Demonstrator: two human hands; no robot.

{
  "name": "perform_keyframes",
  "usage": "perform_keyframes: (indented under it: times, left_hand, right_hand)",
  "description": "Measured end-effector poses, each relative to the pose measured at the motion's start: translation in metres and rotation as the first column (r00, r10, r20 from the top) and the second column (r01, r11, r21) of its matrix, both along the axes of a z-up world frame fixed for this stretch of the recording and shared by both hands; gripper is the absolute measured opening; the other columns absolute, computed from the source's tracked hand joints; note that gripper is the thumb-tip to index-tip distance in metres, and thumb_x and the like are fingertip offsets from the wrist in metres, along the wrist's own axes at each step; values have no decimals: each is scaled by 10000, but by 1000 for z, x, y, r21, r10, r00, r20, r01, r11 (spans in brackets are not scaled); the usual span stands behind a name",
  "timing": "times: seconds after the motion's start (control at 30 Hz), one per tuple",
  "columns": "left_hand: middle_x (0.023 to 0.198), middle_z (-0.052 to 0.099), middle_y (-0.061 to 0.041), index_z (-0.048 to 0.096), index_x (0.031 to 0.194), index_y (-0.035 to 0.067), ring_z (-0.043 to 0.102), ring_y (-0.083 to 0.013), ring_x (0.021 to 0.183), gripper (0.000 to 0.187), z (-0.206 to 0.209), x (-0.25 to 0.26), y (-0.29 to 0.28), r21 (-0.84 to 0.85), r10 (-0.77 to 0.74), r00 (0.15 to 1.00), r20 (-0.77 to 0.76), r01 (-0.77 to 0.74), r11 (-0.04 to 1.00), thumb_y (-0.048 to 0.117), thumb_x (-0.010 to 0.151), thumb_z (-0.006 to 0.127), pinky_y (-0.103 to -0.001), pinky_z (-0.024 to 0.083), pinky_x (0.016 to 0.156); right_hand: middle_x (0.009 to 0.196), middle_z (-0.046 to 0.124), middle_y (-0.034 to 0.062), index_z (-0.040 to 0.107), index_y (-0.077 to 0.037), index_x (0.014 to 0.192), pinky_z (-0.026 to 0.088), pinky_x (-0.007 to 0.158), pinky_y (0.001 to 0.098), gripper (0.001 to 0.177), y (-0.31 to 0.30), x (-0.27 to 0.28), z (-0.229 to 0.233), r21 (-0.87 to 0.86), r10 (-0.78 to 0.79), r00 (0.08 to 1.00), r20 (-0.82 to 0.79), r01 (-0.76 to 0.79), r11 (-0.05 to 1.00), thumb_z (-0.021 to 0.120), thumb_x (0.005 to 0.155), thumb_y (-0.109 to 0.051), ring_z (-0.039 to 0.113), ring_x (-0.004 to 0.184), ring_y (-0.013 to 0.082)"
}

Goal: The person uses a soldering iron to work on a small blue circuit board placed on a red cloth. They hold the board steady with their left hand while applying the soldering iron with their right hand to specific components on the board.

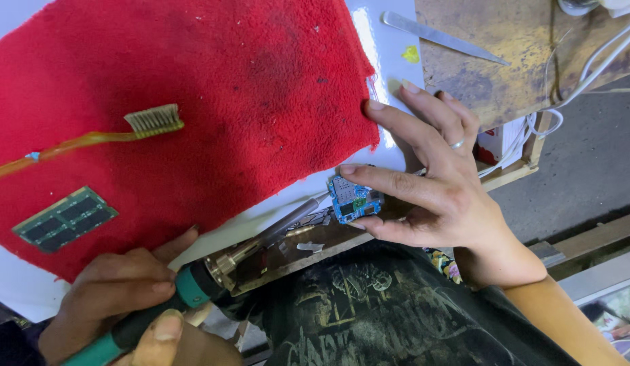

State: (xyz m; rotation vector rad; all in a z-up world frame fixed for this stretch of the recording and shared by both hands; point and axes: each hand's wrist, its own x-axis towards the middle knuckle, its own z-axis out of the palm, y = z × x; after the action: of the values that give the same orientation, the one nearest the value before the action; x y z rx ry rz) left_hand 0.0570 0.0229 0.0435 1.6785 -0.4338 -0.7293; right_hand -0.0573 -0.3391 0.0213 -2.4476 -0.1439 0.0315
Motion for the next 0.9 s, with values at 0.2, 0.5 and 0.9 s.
perform_keyframes:
  times: [0.2,0.5,0.9]
  left_hand:
    - [984,665,-152,575,1106,26,749,-174,866,194,4,1,6,44,-69,997,-34,70,997,47,939,673,-619,482,1157]
    - [1003,630,-138,555,1121,45,743,-177,882,197,1,1,11,26,-109,991,-73,111,993,39,945,644,-641,433,1184]
    - [981,610,-103,553,1151,60,735,-186,898,251,-11,8,24,-35,-238,970,-52,237,971,50,925,662,-656,408,1143]
  right_hand:
    - [1479,528,183,803,-219,1184,223,1173,575,509,0,1,-1,12,-6,1000,5,6,1000,826,800,-553,399,1436,421]
    - [1471,536,188,792,-224,1208,221,1177,567,523,-1,0,-2,22,-3,1000,-11,4,1000,828,802,-552,404,1433,425]
    - [1465,542,178,792,-233,1207,202,1187,566,522,0,0,-3,12,-3,1000,-16,4,1000,817,813,-575,396,1430,417]
